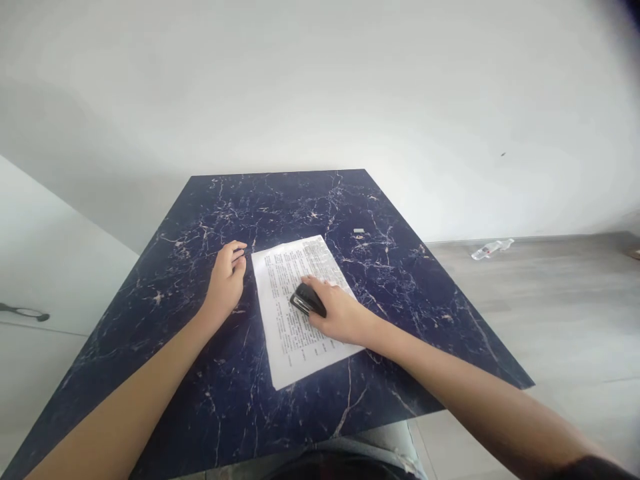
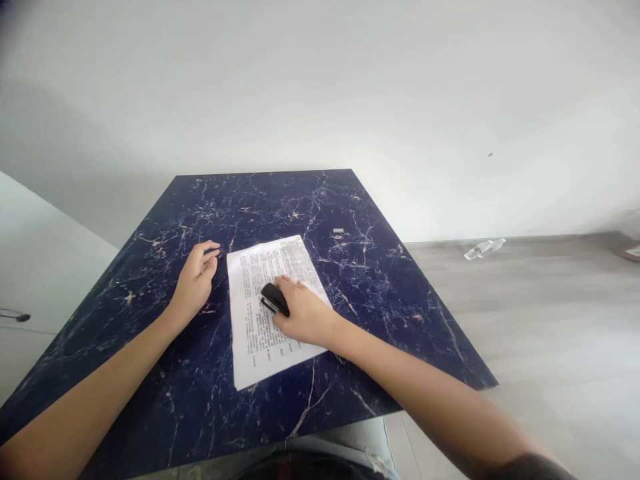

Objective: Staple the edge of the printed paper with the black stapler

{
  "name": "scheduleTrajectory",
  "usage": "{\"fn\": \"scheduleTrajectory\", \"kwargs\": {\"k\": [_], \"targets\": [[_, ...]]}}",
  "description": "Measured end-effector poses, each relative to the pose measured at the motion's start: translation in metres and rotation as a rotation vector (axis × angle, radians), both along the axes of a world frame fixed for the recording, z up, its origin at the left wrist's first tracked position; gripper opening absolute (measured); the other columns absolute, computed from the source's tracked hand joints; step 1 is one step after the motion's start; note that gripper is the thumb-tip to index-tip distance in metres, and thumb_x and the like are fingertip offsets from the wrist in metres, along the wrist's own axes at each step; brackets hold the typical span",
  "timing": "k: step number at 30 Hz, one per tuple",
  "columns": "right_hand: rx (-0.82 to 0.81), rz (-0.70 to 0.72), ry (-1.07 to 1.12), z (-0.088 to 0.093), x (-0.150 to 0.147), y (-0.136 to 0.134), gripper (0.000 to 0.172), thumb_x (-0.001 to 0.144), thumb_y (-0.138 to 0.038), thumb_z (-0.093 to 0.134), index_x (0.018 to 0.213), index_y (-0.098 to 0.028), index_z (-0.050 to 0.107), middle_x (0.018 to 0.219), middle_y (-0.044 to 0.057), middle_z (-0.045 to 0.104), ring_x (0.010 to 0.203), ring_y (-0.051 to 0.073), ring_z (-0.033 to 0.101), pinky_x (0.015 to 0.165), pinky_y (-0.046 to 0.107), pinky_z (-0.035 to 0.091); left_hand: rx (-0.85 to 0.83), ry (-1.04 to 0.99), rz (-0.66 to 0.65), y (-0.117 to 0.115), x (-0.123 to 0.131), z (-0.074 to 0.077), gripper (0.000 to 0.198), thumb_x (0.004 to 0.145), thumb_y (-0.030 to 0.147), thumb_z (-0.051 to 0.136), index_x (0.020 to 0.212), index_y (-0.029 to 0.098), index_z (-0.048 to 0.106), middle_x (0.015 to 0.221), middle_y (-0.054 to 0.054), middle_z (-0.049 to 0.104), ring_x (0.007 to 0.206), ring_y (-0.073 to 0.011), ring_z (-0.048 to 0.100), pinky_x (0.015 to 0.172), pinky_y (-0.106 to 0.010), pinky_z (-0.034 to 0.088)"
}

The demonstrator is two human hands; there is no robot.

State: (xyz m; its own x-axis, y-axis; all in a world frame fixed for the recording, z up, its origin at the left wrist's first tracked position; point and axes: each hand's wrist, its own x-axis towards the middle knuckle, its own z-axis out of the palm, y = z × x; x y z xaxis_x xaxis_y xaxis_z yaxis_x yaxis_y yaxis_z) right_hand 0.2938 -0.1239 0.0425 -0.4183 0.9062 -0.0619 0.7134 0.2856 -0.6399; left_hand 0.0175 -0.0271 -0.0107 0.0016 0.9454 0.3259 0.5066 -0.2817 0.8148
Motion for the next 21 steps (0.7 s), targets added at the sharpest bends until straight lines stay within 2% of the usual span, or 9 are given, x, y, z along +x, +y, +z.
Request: {"fn": "scheduleTrajectory", "kwargs": {"k": [3, 7, 9, 11, 13, 15, 17, 19, 21], "targets": [[-0.037, -0.144, -0.005, -0.005, 0.032, -0.028, 0.075, 0.085, -0.021, 0.059, 0.158, -0.012, 0.044, 0.142, 0.023, 0.065, 0.118, 0.039, 0.07, 0.096, 0.055, 0.056, 0.002, -0.015, -0.007, 0.002, -0.001, -0.004, 0.028, 0.101, 0.03, 0.047, 0.128, 0.025, 0.056, 0.141, -0.013, 0.059, 0.132, -0.0317, 0.062, 0.117, -0.057, 0.046], [-0.063, -0.354, 0.013, -0.014, 0.083, -0.057, 0.072, 0.09, -0.03, 0.058, 0.16, -0.019, 0.044, 0.134, 0.019, 0.071, 0.103, 0.037, 0.075, 0.085, 0.053, 0.06, -0.001, -0.004, -0.002, 0.005, -0.001, -0.008, 0.026, 0.1, 0.03, 0.045, 0.122, 0.024, 0.058, 0.137, -0.013, 0.059, 0.127, -0.0306, 0.065, 0.114, -0.056, 0.048], [-0.069, -0.375, 0.03, -0.016, 0.101, -0.063, 0.07, 0.093, -0.037, 0.06, 0.159, -0.021, 0.046, 0.137, 0.018, 0.07, 0.107, 0.037, 0.075, 0.089, 0.055, 0.06, 0.009, 0.0, 0.006, 0.005, 0.0, -0.008, 0.025, 0.099, 0.029, 0.045, 0.12, 0.023, 0.059, 0.134, -0.013, 0.06, 0.124, -0.0301, 0.065, 0.113, -0.056, 0.049], [-0.079, -0.333, 0.071, -0.015, 0.114, -0.062, 0.073, 0.093, -0.046, 0.067, 0.159, -0.024, 0.046, 0.143, 0.018, 0.067, 0.118, 0.039, 0.071, 0.095, 0.056, 0.059, 0.004, -0.005, 0.023, 0.005, 0.0, -0.006, 0.025, 0.099, 0.029, 0.045, 0.118, 0.023, 0.059, 0.133, -0.013, 0.06, 0.123, -0.0299, 0.065, 0.112, -0.055, 0.049], [-0.002, -0.34, 0.174, -0.011, 0.124, -0.053, 0.07, 0.094, -0.055, 0.067, 0.156, -0.028, 0.048, 0.148, 0.016, 0.063, 0.126, 0.038, 0.067, 0.098, 0.055, 0.059, -0.018, -0.023, 0.042, 0.005, -0.001, -0.004, 0.024, 0.098, 0.028, 0.045, 0.118, 0.023, 0.058, 0.132, -0.012, 0.061, 0.123, -0.0298, 0.066, 0.11, -0.054, 0.05], [0.204, -0.442, 0.256, -0.004, 0.132, -0.033, 0.057, 0.101, -0.059, 0.057, 0.149, -0.029, 0.053, 0.147, 0.014, 0.064, 0.129, 0.035, 0.066, 0.102, 0.054, 0.058, -0.037, -0.038, 0.061, 0.006, -0.003, -0.005, 0.023, 0.098, 0.027, 0.045, 0.116, 0.024, 0.059, 0.128, -0.012, 0.063, 0.12, -0.0297, 0.068, 0.106, -0.053, 0.052], [0.405, -0.51, 0.18, 0.0, 0.138, -0.004, 0.05, 0.106, -0.059, 0.045, 0.142, -0.027, 0.059, 0.14, 0.013, 0.068, 0.13, 0.034, 0.065, 0.108, 0.056, 0.054, -0.027, -0.05, 0.073, 0.008, -0.005, -0.007, 0.022, 0.098, 0.028, 0.046, 0.114, 0.024, 0.06, 0.124, -0.011, 0.065, 0.116, -0.0291, 0.07, 0.103, -0.052, 0.054], [0.426, -0.36, -0.064, -0.002, 0.139, 0.03, 0.059, 0.103, -0.065, 0.046, 0.146, -0.026, 0.058, 0.15, 0.016, 0.061, 0.141, 0.038, 0.055, 0.115, 0.061, 0.047, 0.006, -0.077, 0.08, 0.012, -0.009, -0.012, 0.021, 0.098, 0.029, 0.047, 0.113, 0.025, 0.061, 0.123, -0.01, 0.066, 0.111, -0.0275, 0.072, 0.1, -0.048, 0.056], [0.362, -0.183, -0.257, -0.012, 0.135, 0.062, 0.073, 0.102, -0.071, 0.043, 0.156, -0.024, 0.049, 0.171, 0.015, 0.037, 0.158, 0.04, 0.031, 0.125, 0.063, 0.033, 0.038, -0.113, 0.087, 0.018, -0.014, -0.016, 0.021, 0.098, 0.029, 0.048, 0.113, 0.025, 0.063, 0.124, -0.009, 0.065, 0.108, -0.0252, 0.072, 0.095, -0.043, 0.058]]}}
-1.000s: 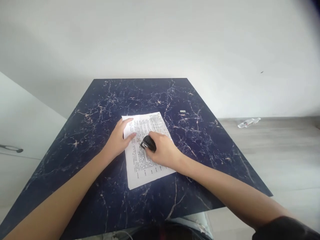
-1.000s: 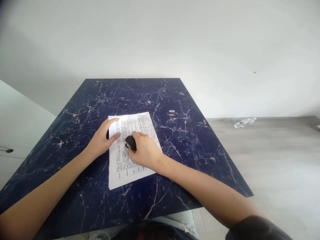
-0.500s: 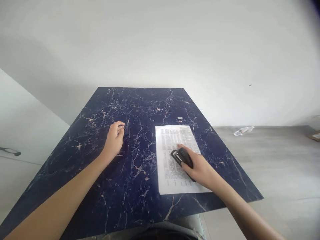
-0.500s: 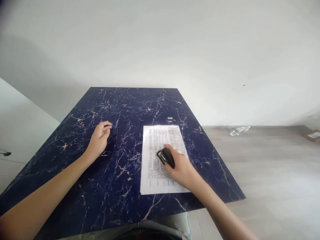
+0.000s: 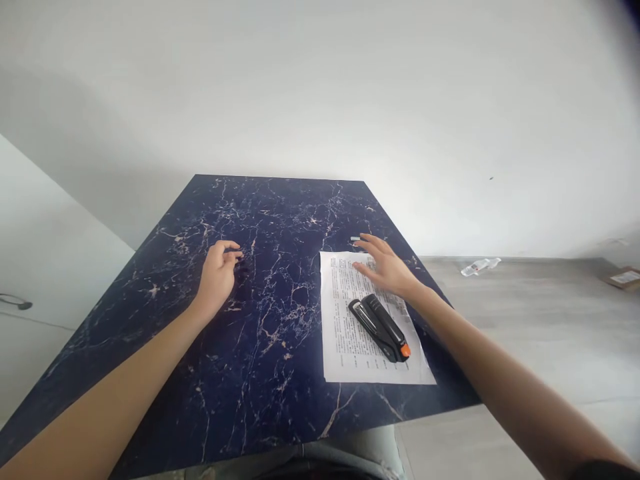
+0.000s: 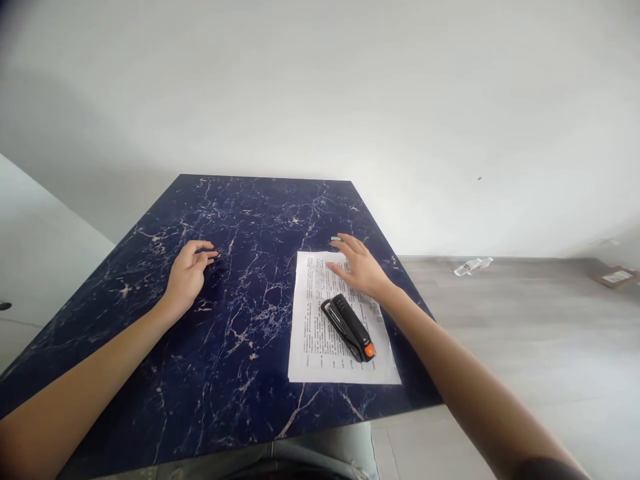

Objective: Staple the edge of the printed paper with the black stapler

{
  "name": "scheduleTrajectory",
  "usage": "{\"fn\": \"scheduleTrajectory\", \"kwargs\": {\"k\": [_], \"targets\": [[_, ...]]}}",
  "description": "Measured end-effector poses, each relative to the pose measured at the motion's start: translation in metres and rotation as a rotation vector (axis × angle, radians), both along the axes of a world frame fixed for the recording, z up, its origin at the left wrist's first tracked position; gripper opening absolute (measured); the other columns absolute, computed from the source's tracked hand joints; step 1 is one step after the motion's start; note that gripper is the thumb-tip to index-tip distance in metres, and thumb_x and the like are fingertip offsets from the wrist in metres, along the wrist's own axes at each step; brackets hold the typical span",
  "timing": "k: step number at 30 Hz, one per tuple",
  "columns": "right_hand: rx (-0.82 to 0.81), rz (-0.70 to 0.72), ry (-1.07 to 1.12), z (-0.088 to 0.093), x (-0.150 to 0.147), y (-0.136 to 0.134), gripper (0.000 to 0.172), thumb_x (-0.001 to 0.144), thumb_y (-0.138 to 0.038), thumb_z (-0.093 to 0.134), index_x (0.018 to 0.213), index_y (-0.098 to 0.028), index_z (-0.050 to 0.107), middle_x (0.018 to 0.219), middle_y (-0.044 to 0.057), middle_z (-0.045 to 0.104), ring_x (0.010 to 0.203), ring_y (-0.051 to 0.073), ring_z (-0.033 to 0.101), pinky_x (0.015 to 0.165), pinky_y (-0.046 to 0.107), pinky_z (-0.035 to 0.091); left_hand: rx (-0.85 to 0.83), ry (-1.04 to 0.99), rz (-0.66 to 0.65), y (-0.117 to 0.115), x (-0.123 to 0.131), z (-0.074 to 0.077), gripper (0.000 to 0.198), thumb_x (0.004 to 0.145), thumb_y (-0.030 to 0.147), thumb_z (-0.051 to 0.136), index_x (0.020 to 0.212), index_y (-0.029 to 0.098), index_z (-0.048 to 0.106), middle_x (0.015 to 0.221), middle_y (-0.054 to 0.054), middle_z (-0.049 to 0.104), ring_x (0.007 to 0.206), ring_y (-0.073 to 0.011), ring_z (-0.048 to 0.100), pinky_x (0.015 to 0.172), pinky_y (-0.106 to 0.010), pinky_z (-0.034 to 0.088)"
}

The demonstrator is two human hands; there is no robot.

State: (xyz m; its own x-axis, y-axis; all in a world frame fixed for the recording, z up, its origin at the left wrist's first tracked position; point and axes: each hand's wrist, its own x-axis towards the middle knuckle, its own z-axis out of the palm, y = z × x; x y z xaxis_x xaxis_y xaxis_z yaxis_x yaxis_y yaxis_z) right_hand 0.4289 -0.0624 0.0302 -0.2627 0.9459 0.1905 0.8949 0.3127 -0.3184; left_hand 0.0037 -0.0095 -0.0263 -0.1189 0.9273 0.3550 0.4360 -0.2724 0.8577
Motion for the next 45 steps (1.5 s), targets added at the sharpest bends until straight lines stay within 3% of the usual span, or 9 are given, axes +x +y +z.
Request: {"fn": "scheduleTrajectory", "kwargs": {"k": [3, 6, 10, 18, 22, 26, 31, 36, 45], "targets": [[-0.137, 0.049, -0.202, -0.024, -0.011, 0.029, 0.089, 0.1, -0.079, 0.034, 0.168, -0.022, 0.032, 0.179, 0.014, 0.01, 0.164, 0.04, 0.005, 0.13, 0.064, 0.014, 0.046, -0.055, 0.027, 0.01, -0.012, -0.001, 0.021, 0.094, 0.024, 0.049, 0.108, 0.024, 0.065, 0.122, -0.008, 0.065, 0.101, -0.0214, 0.074, 0.086, -0.035, 0.059], [-0.168, 0.018, -0.276, -0.042, -0.022, 0.038, 0.091, 0.1, -0.08, 0.024, 0.172, -0.023, 0.021, 0.179, 0.013, 0.004, 0.164, 0.039, 0.001, 0.131, 0.063, 0.009, 0.089, -0.183, 0.072, 0.024, -0.031, 0.003, 0.023, 0.083, 0.014, 0.048, 0.097, 0.022, 0.065, 0.119, -0.006, 0.065, 0.095, -0.0175, 0.075, 0.081, -0.029, 0.059], [-0.175, 0.045, -0.278, -0.046, -0.052, 0.051, 0.098, 0.098, -0.083, 0.02, 0.172, -0.019, 0.015, 0.178, 0.013, -0.003, 0.164, 0.039, -0.003, 0.131, 0.063, 0.006, 0.06, -0.433, 0.285, 0.044, -0.058, 0.005, 0.022, 0.069, 0.006, 0.049, 0.082, 0.018, 0.061, 0.104, -0.004, 0.066, 0.083, -0.0144, 0.074, 0.07, -0.023, 0.057], [-0.144, 0.24, -0.186, -0.036, -0.212, 0.09, 0.097, 0.098, -0.084, 0.027, 0.171, -0.019, 0.023, 0.178, 0.018, 0.002, 0.164, 0.044, 0.001, 0.128, 0.069, 0.003, 0.04, -0.676, 0.514, 0.052, -0.111, 0.017, 0.023, 0.065, 0.004, 0.048, 0.082, 0.017, 0.054, 0.1, -0.004, 0.06, 0.074, -0.011, 0.07, 0.064, -0.022, 0.056], [-0.152, 0.278, -0.16, -0.036, -0.296, 0.098, 0.11, 0.097, -0.085, 0.024, 0.168, -0.002, 0.02, 0.176, 0.026, 0.002, 0.164, 0.046, 0.0, 0.125, 0.075, 0.002, 0.042, -0.702, 0.605, 0.045, -0.132, 0.025, 0.021, 0.067, 0.006, 0.05, 0.082, 0.02, 0.046, 0.095, -0.002, 0.055, 0.077, -0.0091, 0.066, 0.07, -0.022, 0.057], [-0.191, 0.321, -0.148, -0.029, -0.34, 0.101, 0.107, 0.098, -0.084, 0.023, 0.169, -0.003, 0.019, 0.176, 0.024, 0.0, 0.163, 0.048, -0.001, 0.119, 0.083, -0.001, 0.042, -0.709, 0.618, 0.043, -0.137, 0.026, 0.025, 0.062, 0.005, 0.049, 0.081, 0.02, 0.044, 0.093, -0.001, 0.053, 0.079, -0.0083, 0.066, 0.074, -0.022, 0.058], [-0.026, 0.388, -0.075, -0.019, -0.332, 0.085, 0.082, 0.107, -0.067, 0.026, 0.169, -0.014, 0.025, 0.179, 0.014, 0.001, 0.164, 0.041, -0.009, 0.122, 0.08, -0.003, 0.034, -0.656, 0.616, 0.051, -0.136, 0.018, 0.022, 0.062, 0.008, 0.05, 0.081, 0.02, 0.051, 0.083, -0.001, 0.054, 0.077, -0.0112, 0.066, 0.066, -0.021, 0.053], [-0.074, 0.621, -0.049, -0.031, -0.297, 0.05, 0.065, 0.112, -0.051, 0.025, 0.165, -0.015, 0.037, 0.177, 0.015, 0.021, 0.165, 0.038, 0.01, 0.129, 0.069, 0.009, 0.048, -0.586, 0.611, 0.052, -0.132, 0.014, 0.022, 0.06, 0.005, 0.049, 0.076, 0.02, 0.053, 0.075, 0.0, 0.057, 0.071, -0.0116, 0.066, 0.061, -0.021, 0.049], [-0.06, 0.594, -0.072, -0.037, -0.176, 0.039, 0.064, 0.111, -0.051, 0.034, 0.167, -0.02, 0.035, 0.175, 0.012, 0.023, 0.164, 0.035, 0.015, 0.132, 0.063, 0.009, 0.107, -0.335, 0.505, 0.039, -0.092, 0.017, 0.024, 0.062, 0.005, 0.045, 0.073, 0.019, 0.062, 0.074, 0.0, 0.063, 0.07, -0.0138, 0.064, 0.062, -0.023, 0.047]]}}
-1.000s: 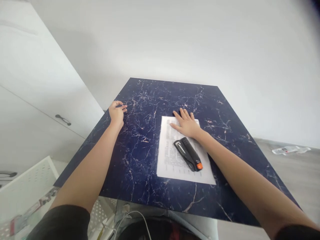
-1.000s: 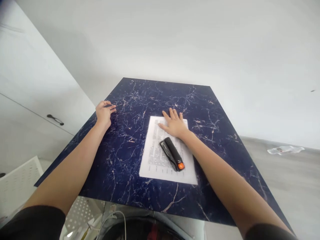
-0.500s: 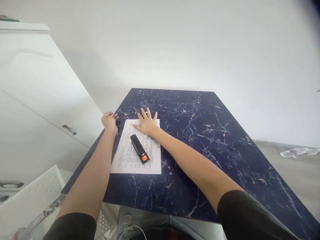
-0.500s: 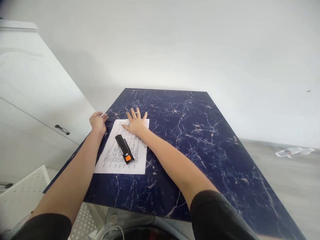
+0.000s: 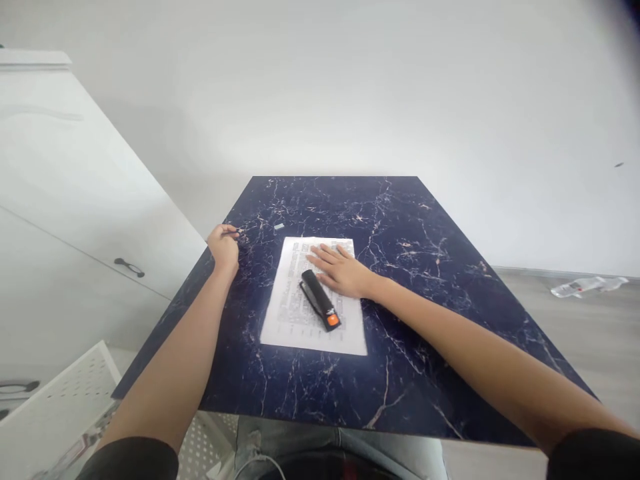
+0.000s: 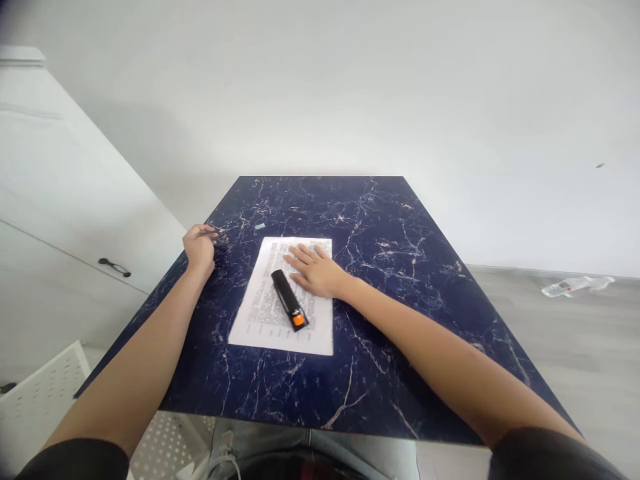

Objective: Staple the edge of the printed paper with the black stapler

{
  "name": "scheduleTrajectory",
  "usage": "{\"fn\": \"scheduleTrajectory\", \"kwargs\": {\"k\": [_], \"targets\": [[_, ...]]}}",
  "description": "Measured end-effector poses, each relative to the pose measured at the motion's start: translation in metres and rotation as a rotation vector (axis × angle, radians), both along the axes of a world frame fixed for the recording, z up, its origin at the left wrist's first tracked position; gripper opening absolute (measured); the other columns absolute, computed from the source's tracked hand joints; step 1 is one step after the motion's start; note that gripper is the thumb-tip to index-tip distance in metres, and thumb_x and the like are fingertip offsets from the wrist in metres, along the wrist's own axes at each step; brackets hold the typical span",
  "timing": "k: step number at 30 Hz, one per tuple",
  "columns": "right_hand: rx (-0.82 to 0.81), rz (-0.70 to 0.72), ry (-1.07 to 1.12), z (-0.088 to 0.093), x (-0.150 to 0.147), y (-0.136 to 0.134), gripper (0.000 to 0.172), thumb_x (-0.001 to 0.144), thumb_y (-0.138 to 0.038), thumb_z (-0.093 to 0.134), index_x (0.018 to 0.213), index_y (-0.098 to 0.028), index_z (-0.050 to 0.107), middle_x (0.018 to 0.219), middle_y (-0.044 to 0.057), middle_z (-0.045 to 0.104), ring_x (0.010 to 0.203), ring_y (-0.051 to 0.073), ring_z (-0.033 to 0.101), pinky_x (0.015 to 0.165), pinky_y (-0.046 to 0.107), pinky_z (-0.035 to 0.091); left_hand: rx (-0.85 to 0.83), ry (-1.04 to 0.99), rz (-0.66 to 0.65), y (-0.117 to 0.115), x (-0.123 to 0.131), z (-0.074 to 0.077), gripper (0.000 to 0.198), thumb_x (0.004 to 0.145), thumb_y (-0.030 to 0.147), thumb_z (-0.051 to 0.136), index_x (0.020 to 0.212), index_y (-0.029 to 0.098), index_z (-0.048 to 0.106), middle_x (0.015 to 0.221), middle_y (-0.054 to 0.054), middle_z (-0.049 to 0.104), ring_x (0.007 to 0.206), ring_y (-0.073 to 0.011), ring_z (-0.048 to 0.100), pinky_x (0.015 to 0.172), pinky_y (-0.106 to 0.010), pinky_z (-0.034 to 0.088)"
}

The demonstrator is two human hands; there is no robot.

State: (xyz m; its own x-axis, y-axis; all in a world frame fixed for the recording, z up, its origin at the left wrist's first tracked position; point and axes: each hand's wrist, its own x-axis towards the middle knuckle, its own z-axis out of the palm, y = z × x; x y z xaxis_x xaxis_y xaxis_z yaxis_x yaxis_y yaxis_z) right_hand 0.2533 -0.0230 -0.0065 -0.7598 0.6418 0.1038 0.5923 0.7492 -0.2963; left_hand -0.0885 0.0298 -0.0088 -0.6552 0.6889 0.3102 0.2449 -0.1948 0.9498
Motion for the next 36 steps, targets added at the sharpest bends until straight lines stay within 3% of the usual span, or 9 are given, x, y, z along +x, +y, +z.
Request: {"fn": "scheduleTrajectory", "kwargs": {"k": [3, 5, 9, 11, 16, 20, 26, 31, 36], "targets": [[-0.031, 0.003, 0.008, 0.002, 0.044, 0.004, 0.06, 0.11, -0.048, 0.037, 0.166, -0.027, 0.037, 0.176, 0.005, 0.024, 0.164, 0.032, 0.015, 0.133, 0.06, 0.008, -0.008, 0.103, -0.178, -0.015, 0.048, 0.001, 0.029, 0.065, 0.004, 0.046, 0.074, 0.019, 0.069, 0.079, -0.002, 0.07, 0.08, -0.017, 0.069, 0.075, -0.027, 0.054], [-0.043, -0.02, 0.023, 0.004, 0.06, 0.002, 0.058, 0.109, -0.045, 0.041, 0.163, -0.026, 0.042, 0.175, 0.005, 0.028, 0.164, 0.033, 0.017, 0.133, 0.06, 0.01, -0.004, 0.235, -0.459, -0.03, 0.085, 0.003, 0.035, 0.072, 0.003, 0.045, 0.084, 0.02, 0.073, 0.09, -0.004, 0.076, 0.089, -0.02, 0.072, 0.086, -0.034, 0.057], [-0.019, -0.354, 0.303, 0.018, 0.064, -0.022, 0.043, 0.109, -0.042, 0.041, 0.13, -0.018, 0.069, 0.146, 0.015, 0.064, 0.14, 0.033, 0.055, 0.118, 0.055, 0.042, -0.07, 0.729, -0.848, -0.061, 0.134, 0.005, 0.036, 0.09, 0.008, 0.049, 0.11, 0.025, 0.074, 0.119, -0.006, 0.076, 0.116, -0.0281, 0.068, 0.108, -0.051, 0.051], [-0.105, -0.486, 0.423, 0.032, 0.06, -0.043, 0.045, 0.11, -0.047, 0.036, 0.11, -0.018, 0.071, 0.115, 0.013, 0.075, 0.109, 0.029, 0.069, 0.095, 0.048, 0.055, -0.065, 0.918, -0.875, -0.068, 0.141, 0.003, 0.032, 0.095, 0.013, 0.053, 0.118, 0.025, 0.072, 0.127, -0.008, 0.073, 0.123, -0.0317, 0.062, 0.111, -0.056, 0.048], [-0.305, -0.254, 0.19, 0.063, 0.058, -0.081, 0.035, 0.088, -0.043, 0.075, 0.113, -0.019, 0.067, 0.097, 0.007, 0.072, 0.077, 0.022, 0.064, 0.066, 0.036, 0.05, -0.072, 1.035, -0.856, -0.069, 0.139, -0.003, 0.031, 0.098, 0.016, 0.052, 0.123, 0.023, 0.069, 0.134, -0.01, 0.067, 0.126, -0.0335, 0.058, 0.111, -0.057, 0.046], [-0.188, -0.228, 0.197, 0.056, 0.069, -0.075, 0.028, 0.093, -0.025, 0.062, 0.12, -0.021, 0.069, 0.1, 0.007, 0.073, 0.084, 0.022, 0.065, 0.074, 0.037, 0.052, -0.082, 1.049, -0.862, -0.067, 0.138, -0.002, 0.032, 0.099, 0.017, 0.051, 0.125, 0.026, 0.068, 0.134, -0.007, 0.067, 0.127, -0.0317, 0.058, 0.111, -0.055, 0.048], [-0.262, -0.173, 0.32, 0.042, 0.097, -0.049, 0.048, 0.092, -0.04, 0.074, 0.136, -0.023, 0.068, 0.12, 0.01, 0.075, 0.102, 0.026, 0.066, 0.083, 0.04, 0.054, -0.126, 1.009, -0.87, -0.068, 0.137, 0.002, 0.024, 0.103, 0.02, 0.055, 0.122, 0.024, 0.068, 0.134, -0.007, 0.068, 0.127, -0.0288, 0.059, 0.113, -0.057, 0.048], [-0.848, -0.161, 0.412, 0.047, 0.124, -0.037, 0.061, 0.096, -0.047, 0.072, 0.151, -0.025, 0.06, 0.104, 0.007, 0.078, 0.065, 0.014, 0.063, 0.063, 0.033, 0.054, -0.119, 0.879, -0.985, -0.069, 0.128, 0.014, 0.025, 0.106, 0.032, 0.057, 0.129, 0.028, 0.067, 0.14, -0.006, 0.068, 0.134, -0.0249, 0.062, 0.118, -0.052, 0.048], [-1.292, -0.141, 0.587, 0.039, 0.128, -0.034, 0.063, 0.096, -0.039, 0.073, 0.155, -0.026, 0.056, 0.114, 0.009, 0.079, 0.06, 0.013, 0.07, 0.061, 0.031, 0.062, -0.285, 0.969, -1.144, -0.07, 0.122, 0.021, 0.068, 0.087, 0.048, 0.082, 0.148, 0.036, 0.056, 0.157, -0.008, 0.056, 0.141, -0.0349, 0.058, 0.114, -0.059, 0.052]]}}
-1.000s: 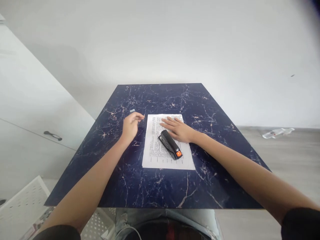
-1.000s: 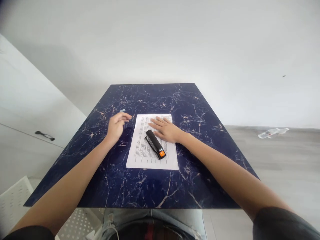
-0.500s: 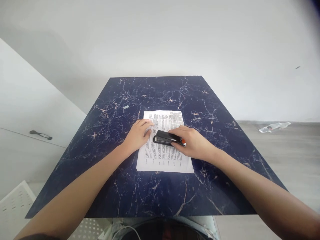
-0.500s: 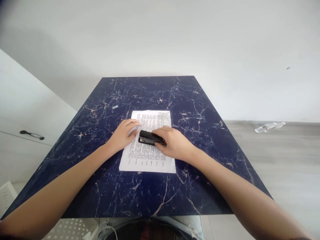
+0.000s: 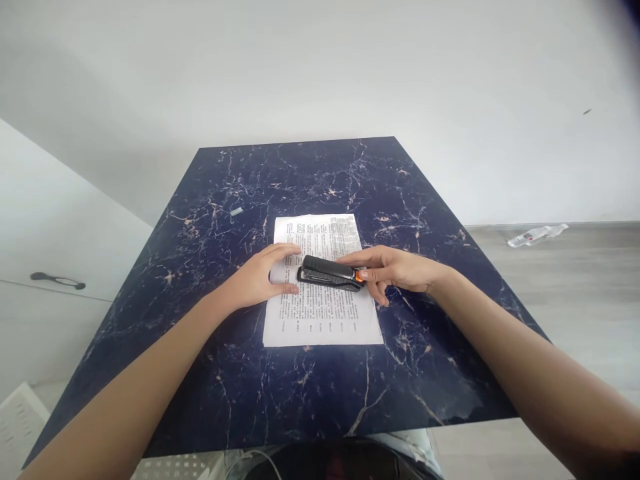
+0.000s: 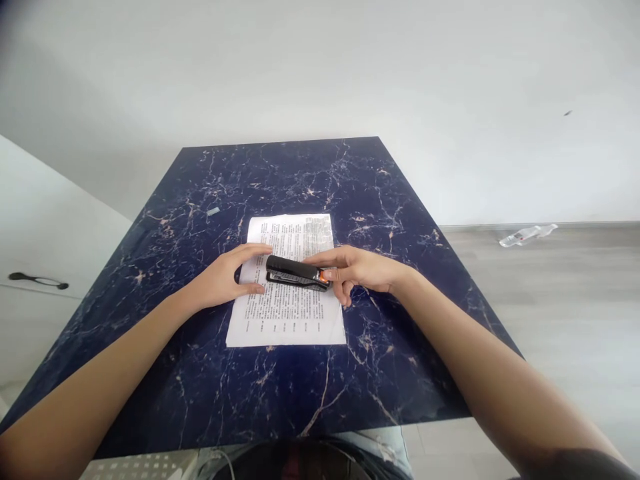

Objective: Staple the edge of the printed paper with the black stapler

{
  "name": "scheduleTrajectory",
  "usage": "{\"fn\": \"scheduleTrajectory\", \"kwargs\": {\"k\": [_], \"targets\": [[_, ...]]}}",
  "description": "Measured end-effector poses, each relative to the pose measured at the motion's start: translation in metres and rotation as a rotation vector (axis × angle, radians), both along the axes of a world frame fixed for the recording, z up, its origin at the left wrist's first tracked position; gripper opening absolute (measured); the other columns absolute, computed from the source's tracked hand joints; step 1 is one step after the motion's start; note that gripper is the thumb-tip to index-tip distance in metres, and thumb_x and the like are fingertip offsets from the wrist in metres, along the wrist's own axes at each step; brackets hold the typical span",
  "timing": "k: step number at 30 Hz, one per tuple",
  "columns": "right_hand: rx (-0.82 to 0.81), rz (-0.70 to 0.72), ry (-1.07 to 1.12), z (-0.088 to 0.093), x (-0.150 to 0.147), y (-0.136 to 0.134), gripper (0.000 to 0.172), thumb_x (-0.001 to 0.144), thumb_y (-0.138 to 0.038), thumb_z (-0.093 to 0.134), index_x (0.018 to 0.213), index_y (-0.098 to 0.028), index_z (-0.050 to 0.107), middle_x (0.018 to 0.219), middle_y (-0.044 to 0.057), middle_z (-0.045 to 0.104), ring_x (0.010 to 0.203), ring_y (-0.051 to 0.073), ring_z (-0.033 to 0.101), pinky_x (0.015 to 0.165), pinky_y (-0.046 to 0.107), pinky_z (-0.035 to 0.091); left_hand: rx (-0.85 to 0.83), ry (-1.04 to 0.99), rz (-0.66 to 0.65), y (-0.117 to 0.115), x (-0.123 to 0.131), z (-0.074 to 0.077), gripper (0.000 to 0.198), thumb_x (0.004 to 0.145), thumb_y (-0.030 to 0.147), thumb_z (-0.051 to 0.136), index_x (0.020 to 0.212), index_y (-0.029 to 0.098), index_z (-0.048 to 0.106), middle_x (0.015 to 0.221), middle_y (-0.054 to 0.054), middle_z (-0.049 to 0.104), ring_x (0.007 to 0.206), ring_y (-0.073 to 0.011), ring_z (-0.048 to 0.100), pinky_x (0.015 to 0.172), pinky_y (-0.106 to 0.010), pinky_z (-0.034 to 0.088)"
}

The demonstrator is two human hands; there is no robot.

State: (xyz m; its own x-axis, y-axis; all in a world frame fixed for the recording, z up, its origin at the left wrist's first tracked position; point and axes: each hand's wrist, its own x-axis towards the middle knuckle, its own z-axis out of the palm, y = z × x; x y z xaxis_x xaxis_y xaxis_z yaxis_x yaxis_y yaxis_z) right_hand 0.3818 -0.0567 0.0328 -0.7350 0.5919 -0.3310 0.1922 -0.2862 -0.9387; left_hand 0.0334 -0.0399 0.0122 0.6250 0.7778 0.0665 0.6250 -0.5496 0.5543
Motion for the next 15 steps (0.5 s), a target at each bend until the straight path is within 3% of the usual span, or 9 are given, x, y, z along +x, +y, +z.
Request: {"fn": "scheduleTrajectory", "kwargs": {"k": [4, 15], "targets": [[-0.064, -0.011, -0.009, -0.0022, -0.0032, -0.0003, 0.061, 0.096, -0.035, 0.074, 0.154, -0.025, 0.058, 0.117, 0.011, 0.08, 0.074, 0.019, 0.079, 0.069, 0.033, 0.068, -0.018, 0.016, -0.008, 0.0001, 0.0013, -0.0021, 0.078, 0.08, 0.05, 0.087, 0.149, 0.034, 0.056, 0.159, -0.011, 0.054, 0.143, -0.0386, 0.056, 0.115, -0.062, 0.05], [0.039, 0.01, -0.113, 0.0038, -0.0015, -0.0028, 0.057, 0.098, -0.04, 0.071, 0.153, -0.035, 0.059, 0.13, 0.007, 0.076, 0.06, 0.012, 0.071, 0.062, 0.031, 0.066, -0.085, -0.049, 0.0, 0.0004, 0.0001, -0.0046, 0.071, 0.083, 0.049, 0.084, 0.148, 0.034, 0.057, 0.155, -0.011, 0.056, 0.138, -0.0347, 0.059, 0.113, -0.056, 0.05]]}}
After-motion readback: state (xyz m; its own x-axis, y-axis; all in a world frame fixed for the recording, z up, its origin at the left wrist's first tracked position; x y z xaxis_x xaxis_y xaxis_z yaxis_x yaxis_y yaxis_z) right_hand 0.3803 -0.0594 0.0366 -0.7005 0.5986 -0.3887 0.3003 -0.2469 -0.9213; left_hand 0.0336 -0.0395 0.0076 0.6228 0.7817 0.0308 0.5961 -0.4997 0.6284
